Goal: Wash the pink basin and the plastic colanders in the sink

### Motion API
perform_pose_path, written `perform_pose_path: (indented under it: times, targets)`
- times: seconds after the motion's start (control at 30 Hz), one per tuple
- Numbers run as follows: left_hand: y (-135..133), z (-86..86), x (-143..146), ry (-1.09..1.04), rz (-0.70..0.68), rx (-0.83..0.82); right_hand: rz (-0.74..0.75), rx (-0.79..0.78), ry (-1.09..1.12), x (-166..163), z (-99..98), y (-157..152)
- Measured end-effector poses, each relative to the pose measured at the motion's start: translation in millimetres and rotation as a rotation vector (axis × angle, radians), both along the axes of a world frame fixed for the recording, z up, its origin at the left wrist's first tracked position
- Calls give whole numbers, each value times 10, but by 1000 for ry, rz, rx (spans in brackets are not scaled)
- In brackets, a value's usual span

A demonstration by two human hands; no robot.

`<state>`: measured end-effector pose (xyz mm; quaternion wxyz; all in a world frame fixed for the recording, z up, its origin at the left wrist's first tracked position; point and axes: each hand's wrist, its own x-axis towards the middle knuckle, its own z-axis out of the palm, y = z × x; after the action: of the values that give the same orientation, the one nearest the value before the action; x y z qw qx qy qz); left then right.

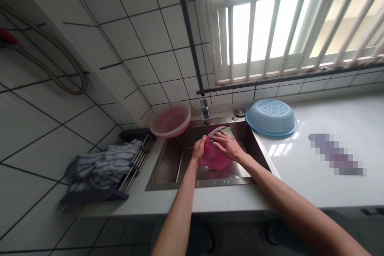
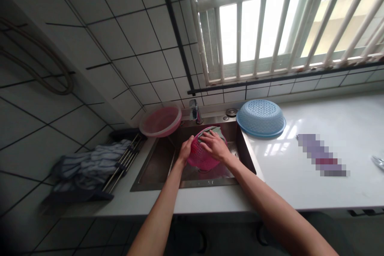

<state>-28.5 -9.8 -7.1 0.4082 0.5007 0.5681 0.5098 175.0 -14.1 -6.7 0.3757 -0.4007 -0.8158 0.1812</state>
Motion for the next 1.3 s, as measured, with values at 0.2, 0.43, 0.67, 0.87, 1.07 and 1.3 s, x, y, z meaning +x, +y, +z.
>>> perform_pose_path:
  times: [0.2,0.43,0.67,0.87,1.07,1.3]
  targets:
    - [21,16,-52,31,84,-58,213,113,-104,-126,96,-110]
    - [36,-28,-73,38,163,-96,19,-1,99,140,31,145]
    - [-18,15,-43,-18,64,-32,153,133,-75,-88,82,-115]
    - [23,-38,-73,-19,59,-40,187,98,-44,-58,84,-23]
    - [55,-102,-113,-107,1,-188,-56,-43,74,208,-44,212]
    - [133,-95,-136,163,173,79,8,76,-79,-54,-36,6]
